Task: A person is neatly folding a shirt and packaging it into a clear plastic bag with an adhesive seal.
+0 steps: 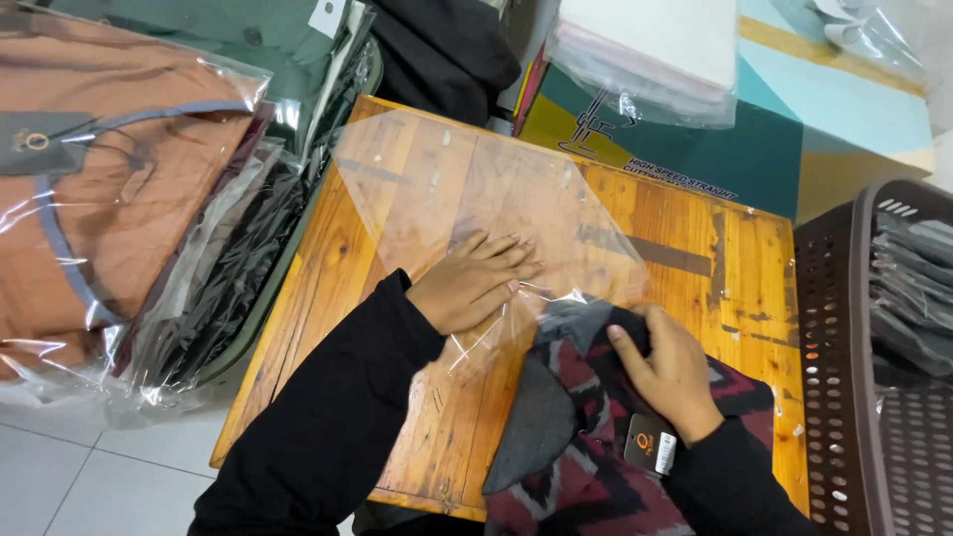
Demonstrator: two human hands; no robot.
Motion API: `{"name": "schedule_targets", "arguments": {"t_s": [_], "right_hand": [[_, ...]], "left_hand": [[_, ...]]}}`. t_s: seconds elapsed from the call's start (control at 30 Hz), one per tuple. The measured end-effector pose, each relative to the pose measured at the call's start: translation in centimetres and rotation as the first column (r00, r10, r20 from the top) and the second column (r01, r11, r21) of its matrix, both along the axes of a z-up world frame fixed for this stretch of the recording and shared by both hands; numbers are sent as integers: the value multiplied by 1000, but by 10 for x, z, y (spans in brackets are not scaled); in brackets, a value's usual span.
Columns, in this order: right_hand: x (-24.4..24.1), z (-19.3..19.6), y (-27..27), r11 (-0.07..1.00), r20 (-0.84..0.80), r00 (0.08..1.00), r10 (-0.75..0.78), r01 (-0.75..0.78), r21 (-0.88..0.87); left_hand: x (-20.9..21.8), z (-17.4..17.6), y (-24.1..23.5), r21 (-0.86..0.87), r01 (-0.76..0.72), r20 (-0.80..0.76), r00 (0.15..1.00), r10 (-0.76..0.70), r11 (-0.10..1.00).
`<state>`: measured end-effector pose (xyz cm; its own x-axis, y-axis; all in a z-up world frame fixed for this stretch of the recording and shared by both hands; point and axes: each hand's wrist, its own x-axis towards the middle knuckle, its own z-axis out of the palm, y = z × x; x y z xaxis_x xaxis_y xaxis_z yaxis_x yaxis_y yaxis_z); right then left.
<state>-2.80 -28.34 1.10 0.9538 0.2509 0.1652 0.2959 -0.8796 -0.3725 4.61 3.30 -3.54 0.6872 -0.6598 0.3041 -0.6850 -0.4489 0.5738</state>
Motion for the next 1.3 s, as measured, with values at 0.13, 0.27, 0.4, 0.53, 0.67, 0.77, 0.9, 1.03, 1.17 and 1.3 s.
{"name": "schedule_targets", "arguments": {"t_s": [0.13, 0.27, 0.4, 0.53, 0.67, 0.77, 0.9, 1.03, 1.17, 1.3], "right_hand": [[-4, -4, -8, 996, 18, 998, -57, 56, 74], [-1, -3, 2, 999, 53, 998, -41, 39, 29], [-3, 9, 20, 989, 13, 991, -135, 134, 57], [6, 1, 9, 916, -138, 931, -337, 359, 180], [31, -3, -4, 879, -152, 901, -406, 430, 205], [37, -7, -11, 849, -199, 870, -452, 488, 202], [38, 2, -2, 850, -155, 855, -495, 513, 118], [43, -6, -8, 835, -172, 839, -516, 538, 120], [46, -7, -17, 856, -124, 863, -490, 503, 118], [36, 17, 3, 939, 9, 940, -342, 342, 29]], "left_hand": [[0, 3, 5, -45, 36, -37, 999, -38, 998], [0, -2, 5, -72, 95, -78, 992, -100, 993], [-4, -3, 0, -8, 99, -16, 995, -100, 995], [-18, 19, -7, 180, -97, 125, 989, 75, 979], [-16, 11, -9, 234, -37, 46, 999, 27, 971], [-17, 15, -11, 246, -27, 47, 999, 16, 969], [-22, 17, -17, 271, -37, 71, 997, 19, 962], [-23, 14, -21, 254, -76, 127, 991, 44, 964], [-25, 17, -19, 231, -115, 148, 986, 82, 966], [-26, 23, -14, 166, -77, 115, 992, 58, 983]]}}
